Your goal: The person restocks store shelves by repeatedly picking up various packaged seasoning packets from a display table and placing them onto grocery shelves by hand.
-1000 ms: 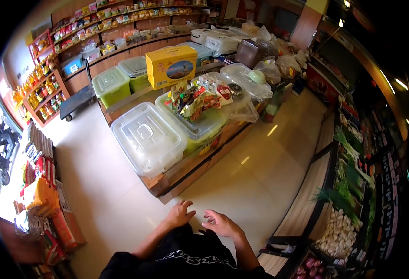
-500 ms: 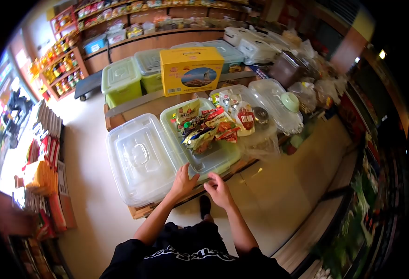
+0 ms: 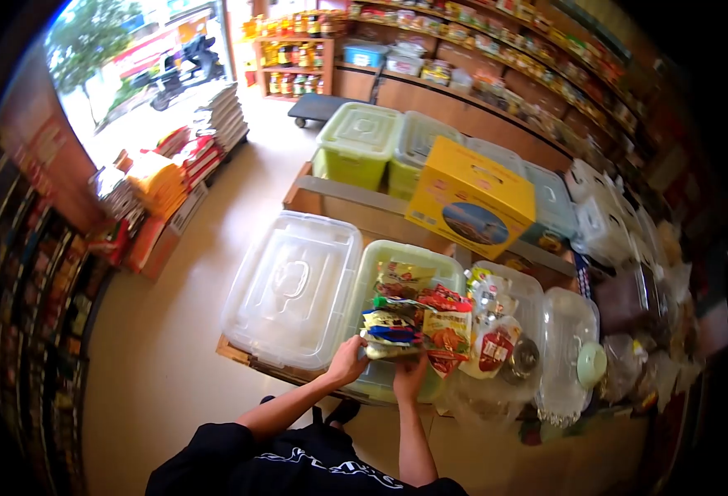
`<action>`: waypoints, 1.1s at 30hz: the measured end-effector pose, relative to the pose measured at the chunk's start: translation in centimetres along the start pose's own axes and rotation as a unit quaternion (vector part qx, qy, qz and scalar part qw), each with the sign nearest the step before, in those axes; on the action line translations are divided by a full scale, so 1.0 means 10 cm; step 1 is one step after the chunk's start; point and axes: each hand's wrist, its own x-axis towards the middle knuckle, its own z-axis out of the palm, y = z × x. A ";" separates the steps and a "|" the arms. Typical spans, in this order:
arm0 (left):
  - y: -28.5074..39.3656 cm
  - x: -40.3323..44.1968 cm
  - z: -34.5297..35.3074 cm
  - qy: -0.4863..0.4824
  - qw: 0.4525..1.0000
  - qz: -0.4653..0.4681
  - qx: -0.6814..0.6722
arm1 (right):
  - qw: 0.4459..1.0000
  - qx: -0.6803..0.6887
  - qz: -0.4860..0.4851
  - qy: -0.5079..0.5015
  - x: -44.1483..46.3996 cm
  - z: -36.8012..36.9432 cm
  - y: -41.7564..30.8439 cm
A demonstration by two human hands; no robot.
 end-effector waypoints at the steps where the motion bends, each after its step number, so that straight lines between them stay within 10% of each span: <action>1: 0.10 -0.05 -0.11 -0.017 0.999 0.032 0.022 | 0.997 -0.029 -0.067 0.018 -0.02 -0.02 0.21; 10: -0.34 -0.74 -0.64 -0.099 0.987 0.070 0.108 | 0.982 -0.114 -0.141 -0.060 -0.75 0.13 -0.52; 13: -0.36 -0.96 -0.98 -0.128 0.985 0.084 0.082 | 0.996 0.079 0.033 -0.032 -1.12 0.34 -0.50; 19: -0.48 -1.75 -1.68 -0.041 0.986 0.141 -0.073 | 0.993 0.045 -0.047 0.096 -1.98 0.83 -0.16; 20: -0.45 -1.94 -1.86 -0.040 0.987 0.138 -0.078 | 0.988 0.099 0.058 0.104 -2.30 1.11 -0.77; 33: -1.97 -3.97 -4.13 0.251 0.961 -0.041 -0.112 | 0.959 0.009 -0.012 -0.283 -3.95 3.74 -1.47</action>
